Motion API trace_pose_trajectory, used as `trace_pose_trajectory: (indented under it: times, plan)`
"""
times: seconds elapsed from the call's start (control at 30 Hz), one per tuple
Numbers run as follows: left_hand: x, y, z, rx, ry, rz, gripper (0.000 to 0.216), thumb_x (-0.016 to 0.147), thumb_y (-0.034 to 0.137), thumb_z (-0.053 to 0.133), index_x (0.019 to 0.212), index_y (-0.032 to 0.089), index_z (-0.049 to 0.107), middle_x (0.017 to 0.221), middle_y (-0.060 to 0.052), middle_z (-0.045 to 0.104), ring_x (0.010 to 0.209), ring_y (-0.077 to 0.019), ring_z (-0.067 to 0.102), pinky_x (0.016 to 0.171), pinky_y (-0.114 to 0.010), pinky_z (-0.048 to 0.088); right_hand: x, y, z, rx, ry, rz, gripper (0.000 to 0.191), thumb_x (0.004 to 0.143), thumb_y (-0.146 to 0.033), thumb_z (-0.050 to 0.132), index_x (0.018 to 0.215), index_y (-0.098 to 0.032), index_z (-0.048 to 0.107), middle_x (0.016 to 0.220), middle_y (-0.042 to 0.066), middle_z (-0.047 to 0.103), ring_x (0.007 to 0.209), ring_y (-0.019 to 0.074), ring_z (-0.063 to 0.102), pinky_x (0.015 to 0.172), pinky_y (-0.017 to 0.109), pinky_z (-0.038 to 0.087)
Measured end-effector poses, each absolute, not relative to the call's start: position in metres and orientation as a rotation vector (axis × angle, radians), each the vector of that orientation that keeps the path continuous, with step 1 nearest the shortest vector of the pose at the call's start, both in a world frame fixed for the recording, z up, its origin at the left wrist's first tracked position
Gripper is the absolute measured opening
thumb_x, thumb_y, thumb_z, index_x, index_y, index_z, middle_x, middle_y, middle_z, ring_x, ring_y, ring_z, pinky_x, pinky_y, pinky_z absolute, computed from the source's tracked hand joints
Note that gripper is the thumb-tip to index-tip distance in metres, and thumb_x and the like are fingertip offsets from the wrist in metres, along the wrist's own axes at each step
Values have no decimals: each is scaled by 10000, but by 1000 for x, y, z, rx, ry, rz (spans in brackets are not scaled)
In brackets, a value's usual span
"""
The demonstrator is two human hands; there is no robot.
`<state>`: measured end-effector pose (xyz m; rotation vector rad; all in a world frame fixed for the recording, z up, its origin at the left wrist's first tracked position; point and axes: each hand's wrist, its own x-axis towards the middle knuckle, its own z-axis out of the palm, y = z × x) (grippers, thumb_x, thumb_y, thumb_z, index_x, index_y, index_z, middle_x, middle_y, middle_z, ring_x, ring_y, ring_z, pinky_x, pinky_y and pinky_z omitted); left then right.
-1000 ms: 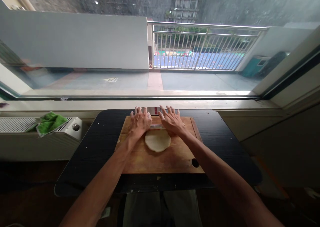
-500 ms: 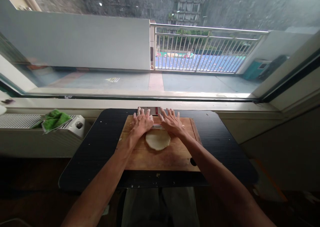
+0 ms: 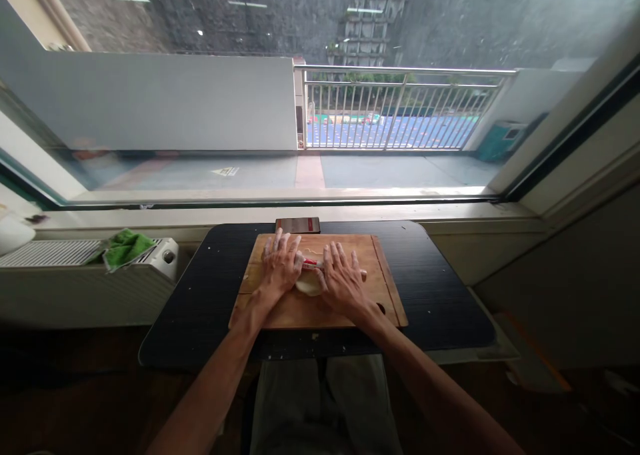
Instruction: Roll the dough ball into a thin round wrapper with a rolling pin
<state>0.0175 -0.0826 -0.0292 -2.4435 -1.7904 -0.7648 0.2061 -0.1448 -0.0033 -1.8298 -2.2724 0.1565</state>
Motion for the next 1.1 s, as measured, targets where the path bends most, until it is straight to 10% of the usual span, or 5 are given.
trace_pose_trajectory:
  times: [0.33,0.57,0.77,1.1]
  plan:
    - [15,-56,-30,-2463,-1849,-843,489,1065,315,497,1465,124,702,1583,-238,665,1633,-400,479,1367,-648,328,224,-102,-2,-1750,-2349,111,666,1209,-504,355,1747,-123,450,1838,190,364,1742,370,245,1408,620,184]
    - [-15,-66,-6,-2374,-1945,-1701,339,1008,289,510,1266,212,716,1310,-121,780,1218,-261,758,1074,-440,647,241,-94,-8,-1573,-2480,192,621,1118,-548,623,1657,-241,594,1842,173,373,1731,385,252,1388,644,194]
    - [-27,-78,-2,-2483,-1818,-1231,318,935,218,596,1207,262,754,1340,-104,750,1310,-302,683,1188,-514,576,241,-90,-11,-1463,-2456,73,291,1117,-367,664,1362,-250,769,1635,164,590,1581,350,429,1337,612,286]
    - [-23,-79,-11,-2211,-2091,-1301,276,974,226,568,1214,205,704,1041,-122,814,1001,-309,789,988,-480,647,251,-84,12,-1773,-2306,160,248,1167,-351,590,1323,-164,638,1188,164,797,1080,320,748,888,365,493]
